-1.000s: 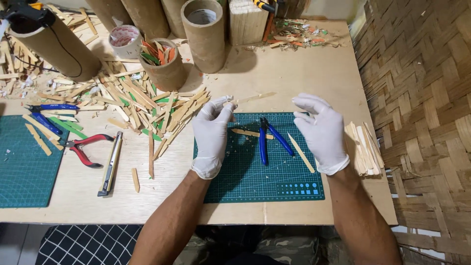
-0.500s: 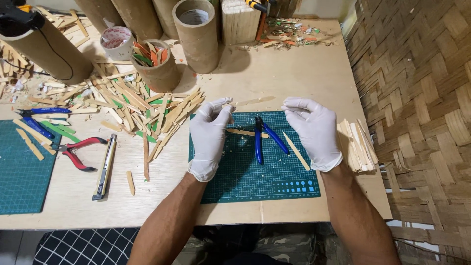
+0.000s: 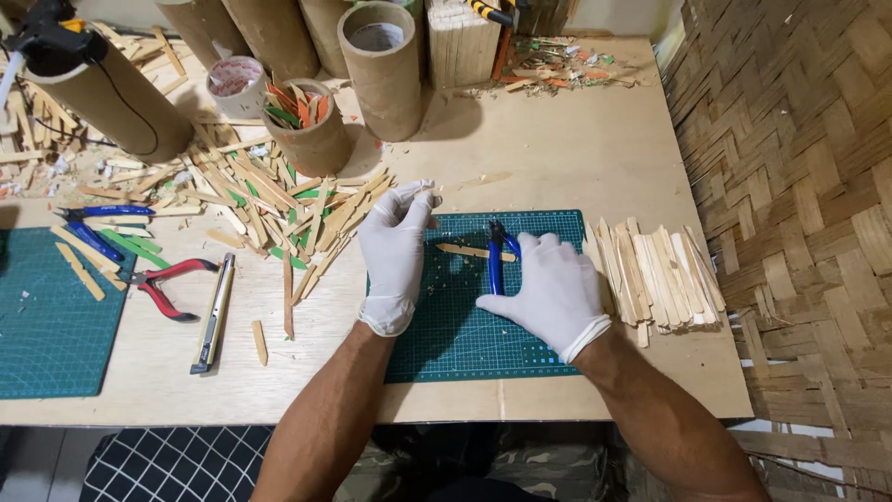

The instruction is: Trimming the ends of wooden sticks using pliers on a cutting mat

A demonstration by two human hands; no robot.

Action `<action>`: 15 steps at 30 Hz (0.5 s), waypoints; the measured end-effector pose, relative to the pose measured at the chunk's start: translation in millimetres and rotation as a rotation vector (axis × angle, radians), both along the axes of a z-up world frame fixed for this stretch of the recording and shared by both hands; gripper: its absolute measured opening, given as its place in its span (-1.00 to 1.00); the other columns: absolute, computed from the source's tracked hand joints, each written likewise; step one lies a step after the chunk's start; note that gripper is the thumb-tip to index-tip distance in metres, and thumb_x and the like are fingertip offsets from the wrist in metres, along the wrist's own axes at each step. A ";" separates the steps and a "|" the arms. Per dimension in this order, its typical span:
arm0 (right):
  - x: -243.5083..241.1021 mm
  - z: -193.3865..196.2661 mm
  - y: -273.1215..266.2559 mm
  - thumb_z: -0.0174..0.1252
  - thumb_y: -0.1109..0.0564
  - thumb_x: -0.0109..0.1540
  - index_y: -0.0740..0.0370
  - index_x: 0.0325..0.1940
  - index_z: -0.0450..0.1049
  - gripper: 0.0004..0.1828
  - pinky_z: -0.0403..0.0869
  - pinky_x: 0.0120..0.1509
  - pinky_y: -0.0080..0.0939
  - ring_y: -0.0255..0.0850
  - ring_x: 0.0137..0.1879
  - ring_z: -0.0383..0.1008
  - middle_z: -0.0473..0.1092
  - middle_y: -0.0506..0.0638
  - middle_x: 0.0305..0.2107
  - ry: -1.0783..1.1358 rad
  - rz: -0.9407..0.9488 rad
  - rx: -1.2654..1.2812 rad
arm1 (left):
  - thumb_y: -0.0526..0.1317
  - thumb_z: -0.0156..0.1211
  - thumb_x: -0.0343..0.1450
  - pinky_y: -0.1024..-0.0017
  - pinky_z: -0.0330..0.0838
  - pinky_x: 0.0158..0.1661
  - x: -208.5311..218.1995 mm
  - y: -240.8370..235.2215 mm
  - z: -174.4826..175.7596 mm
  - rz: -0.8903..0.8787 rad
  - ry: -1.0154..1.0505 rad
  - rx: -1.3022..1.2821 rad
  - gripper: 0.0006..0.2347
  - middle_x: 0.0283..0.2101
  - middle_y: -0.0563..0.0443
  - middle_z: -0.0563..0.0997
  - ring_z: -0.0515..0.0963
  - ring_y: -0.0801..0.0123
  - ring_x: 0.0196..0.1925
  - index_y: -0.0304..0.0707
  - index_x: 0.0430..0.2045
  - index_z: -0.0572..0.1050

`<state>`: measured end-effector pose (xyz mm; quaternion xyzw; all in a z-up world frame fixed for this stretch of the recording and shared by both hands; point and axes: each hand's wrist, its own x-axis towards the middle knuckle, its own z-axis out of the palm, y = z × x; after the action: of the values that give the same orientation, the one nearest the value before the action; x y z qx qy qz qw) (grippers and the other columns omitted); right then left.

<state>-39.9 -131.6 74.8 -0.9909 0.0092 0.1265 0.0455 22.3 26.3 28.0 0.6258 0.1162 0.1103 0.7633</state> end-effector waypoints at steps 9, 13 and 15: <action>10.7 -21.2 -14.1 0.22 -0.17 -0.01 0.19 0.19 0.48 -0.27 0.53 0.12 0.16 0.17 0.06 0.55 0.46 0.14 -0.12 0.068 -0.166 0.187 | -0.31 0.25 0.35 0.58 0.23 -0.40 -1.1 -0.2 1.4 -0.084 0.054 -0.096 -0.91 -0.46 -0.03 0.67 0.52 0.48 -0.60 -0.33 -0.37 0.61; 12.9 -13.5 -21.3 0.18 -0.08 -0.02 0.09 0.01 0.57 -0.47 0.51 0.06 0.06 0.07 -0.03 0.56 0.46 0.05 -0.26 0.061 -0.259 0.343 | -0.32 0.26 0.33 0.59 0.25 -0.42 -4.9 -2.8 3.4 -0.123 0.050 -0.133 -0.89 -0.46 -0.07 0.68 0.53 0.45 -0.63 -0.38 -0.35 0.58; 20.1 -26.0 -38.2 0.14 0.03 0.14 0.23 0.06 0.53 -0.56 0.52 -0.16 -0.05 -0.06 -0.29 0.60 0.51 0.06 -0.43 0.168 -0.307 0.594 | -0.35 0.29 0.28 0.58 0.23 -0.46 -7.3 -3.8 6.9 -0.131 0.043 -0.137 -0.85 -0.48 -0.11 0.66 0.49 0.46 -0.67 -0.44 -0.35 0.56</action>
<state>-19.8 -169.8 48.9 -0.9076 0.1245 0.1964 0.3495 15.0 22.5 34.8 0.5808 0.0987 0.0382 0.8072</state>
